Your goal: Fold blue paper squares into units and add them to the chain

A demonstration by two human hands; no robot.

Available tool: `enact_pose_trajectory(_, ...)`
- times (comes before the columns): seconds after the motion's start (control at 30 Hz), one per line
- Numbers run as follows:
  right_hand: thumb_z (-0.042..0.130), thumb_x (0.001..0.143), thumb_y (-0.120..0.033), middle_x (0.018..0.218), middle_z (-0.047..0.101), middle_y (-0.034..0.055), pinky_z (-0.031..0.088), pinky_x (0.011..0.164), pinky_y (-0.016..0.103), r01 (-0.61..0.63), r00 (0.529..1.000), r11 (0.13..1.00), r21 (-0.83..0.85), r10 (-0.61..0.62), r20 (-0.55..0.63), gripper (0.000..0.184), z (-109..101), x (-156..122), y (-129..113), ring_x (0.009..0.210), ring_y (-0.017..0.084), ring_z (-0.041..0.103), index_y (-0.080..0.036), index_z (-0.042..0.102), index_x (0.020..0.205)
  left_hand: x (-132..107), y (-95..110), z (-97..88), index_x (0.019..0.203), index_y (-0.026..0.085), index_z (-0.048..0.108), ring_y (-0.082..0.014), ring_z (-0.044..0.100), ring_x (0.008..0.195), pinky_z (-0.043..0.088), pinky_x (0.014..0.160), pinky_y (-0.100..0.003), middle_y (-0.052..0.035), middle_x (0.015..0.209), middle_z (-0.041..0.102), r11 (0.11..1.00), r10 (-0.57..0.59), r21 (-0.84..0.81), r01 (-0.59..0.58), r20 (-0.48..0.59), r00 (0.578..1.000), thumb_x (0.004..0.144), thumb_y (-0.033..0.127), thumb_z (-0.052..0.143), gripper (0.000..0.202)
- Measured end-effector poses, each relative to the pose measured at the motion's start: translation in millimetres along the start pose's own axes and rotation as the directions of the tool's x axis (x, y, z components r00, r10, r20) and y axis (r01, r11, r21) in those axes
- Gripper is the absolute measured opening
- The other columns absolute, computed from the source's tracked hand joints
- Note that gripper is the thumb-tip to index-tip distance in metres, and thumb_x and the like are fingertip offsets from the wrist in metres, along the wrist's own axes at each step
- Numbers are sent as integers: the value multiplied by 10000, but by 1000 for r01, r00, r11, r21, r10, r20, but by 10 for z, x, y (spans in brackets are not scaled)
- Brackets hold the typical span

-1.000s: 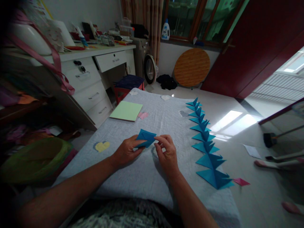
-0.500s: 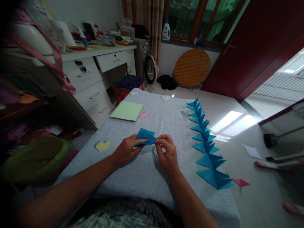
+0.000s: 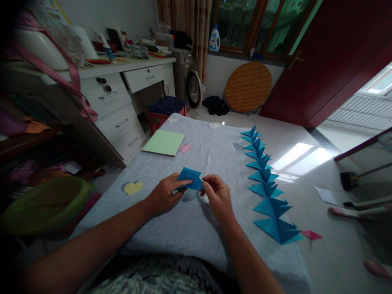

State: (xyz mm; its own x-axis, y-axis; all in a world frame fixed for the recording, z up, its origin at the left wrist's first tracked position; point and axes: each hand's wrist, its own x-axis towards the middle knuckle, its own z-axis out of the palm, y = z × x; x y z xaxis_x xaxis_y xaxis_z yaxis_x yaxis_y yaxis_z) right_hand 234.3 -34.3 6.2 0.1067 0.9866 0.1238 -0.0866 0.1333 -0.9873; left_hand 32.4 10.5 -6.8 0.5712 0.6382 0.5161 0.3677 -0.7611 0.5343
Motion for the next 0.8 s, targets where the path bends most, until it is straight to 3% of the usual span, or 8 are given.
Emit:
enact_pose_trajectory(0.13, 702, 771, -325, 651, 577, -49, 455, 504, 214, -137, 990, 991, 7, 136, 41, 172, -12, -13, 21, 531, 91, 546, -200, 604, 840, -9, 10, 0, 1258, 209, 647, -203, 608, 926, 549, 822, -361, -68, 1011, 681, 996, 65, 51, -68, 60, 996, 869, 63, 534, 430)
enact_pose_trajectory(0.33, 600, 656, -246, 524, 470, -92, 323, 393, 178, -277, 960, 960, -39, 278, 33, 126, -6, 13, 38, 412, 70, 438, -216, 497, 723, 10, 70, -33, 1249, 166, 630, -200, 584, 896, 530, 826, -337, -85, 1038, 690, 975, 188, 99, -201, 124, 974, 909, 101, 564, 353)
enact_pose_trajectory(0.53, 527, 584, -205, 516, 418, -102, 289, 382, 185, -286, 957, 953, -101, 290, 26, 134, 4, 41, 55, 412, 72, 383, -232, 434, 676, 17, 105, -34, 1229, 170, 620, -190, 582, 865, 537, 795, -337, -88, 1131, 697, 950, 266, 128, -283, 139, 954, 943, 104, 515, 312)
enact_pose_trajectory(0.8, 571, 611, -218, 547, 393, -93, 272, 437, 193, -217, 976, 959, -180, 216, -25, 141, -12, 55, 145, 469, 74, 345, -224, 460, 698, 4, 100, 15, 1160, 142, 650, -194, 588, 841, 547, 762, -347, -102, 1053, 704, 938, 304, 136, -318, 110, 946, 948, 106, 497, 263)
